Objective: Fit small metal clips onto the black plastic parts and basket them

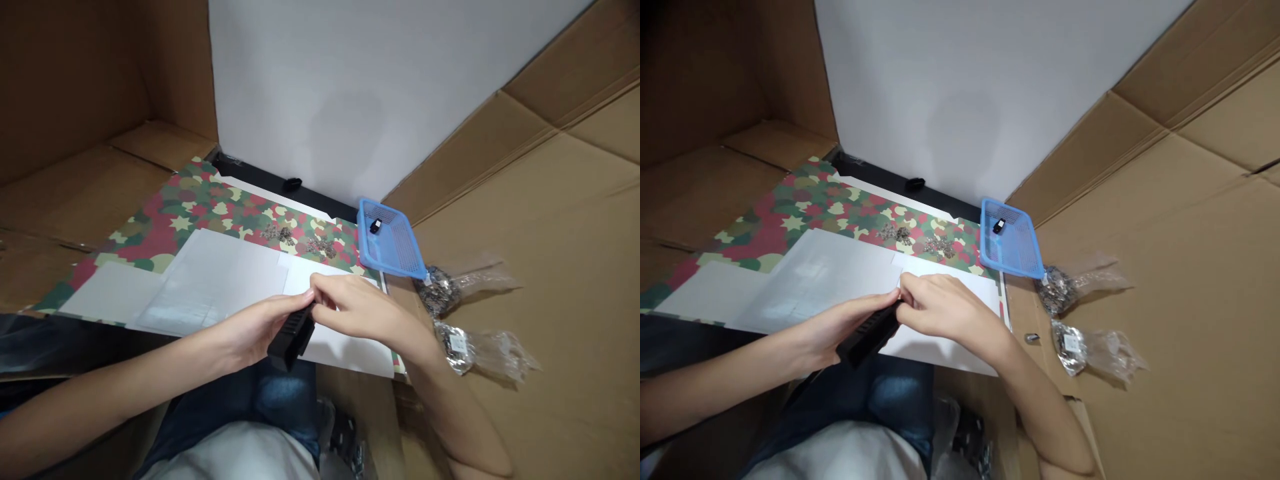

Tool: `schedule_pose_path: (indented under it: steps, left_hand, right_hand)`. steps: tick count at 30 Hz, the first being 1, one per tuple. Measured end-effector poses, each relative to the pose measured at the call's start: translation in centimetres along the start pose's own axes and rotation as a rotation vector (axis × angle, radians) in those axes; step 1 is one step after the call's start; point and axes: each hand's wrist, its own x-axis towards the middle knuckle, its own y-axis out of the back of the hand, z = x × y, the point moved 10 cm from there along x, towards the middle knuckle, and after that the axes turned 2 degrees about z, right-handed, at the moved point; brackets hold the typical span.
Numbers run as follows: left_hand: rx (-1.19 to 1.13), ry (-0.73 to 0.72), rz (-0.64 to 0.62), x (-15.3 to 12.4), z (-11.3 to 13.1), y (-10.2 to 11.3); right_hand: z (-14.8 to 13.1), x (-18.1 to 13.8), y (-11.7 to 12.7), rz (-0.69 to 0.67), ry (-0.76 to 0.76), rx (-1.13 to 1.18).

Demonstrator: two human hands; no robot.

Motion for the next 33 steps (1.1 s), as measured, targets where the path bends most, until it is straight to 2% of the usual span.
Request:
schedule_pose_path:
  steps: [3, 9, 17, 23, 25, 27, 30, 33]
  left_hand:
    - [-0.042, 0.024, 0.047, 0.1, -0.4, 0.7]
    - [-0.005, 0.139, 0.235, -0.3, -1.6, 2.8]
    - [-0.030, 0.120, 0.189, -0.1, -1.6, 2.3]
    - [-0.045, 0.100, 0.193, 0.1, -1.4, 2.7]
    - [-0.098, 0.129, 0.155, 0.2, -1.6, 2.5]
    - [-0.174, 0.183, 0.064, 0.1, -2.0, 1.7]
    - [-0.242, 0.221, -0.088, 0.0, -2.4, 0.2]
    - [-0.271, 0.262, -0.183, 0.1, -3.4, -0.5]
  right_hand:
    - [0.1, -0.2, -0.2, -0.038, -0.010, 0.035]
    - [0.7, -0.9, 0.1, -0.040, -0.043, 0.107]
    - [0.4, -0.9, -0.2, -0.026, -0.013, 0.079]
    - [1.6, -1.2, -0.1, -0.076, -0.077, 0.113]
    - [2.0, -1.5, 0.0, -0.093, -0.070, 0.151]
    - [1.7, -1.7, 0.0, -0.087, 0.002, 0.170]
    - [0.1, -1.9, -0.3, -0.034, 0.207, 0.219]
    - [-1.2, -2.0, -0.7, 0.062, 0.383, 0.307]
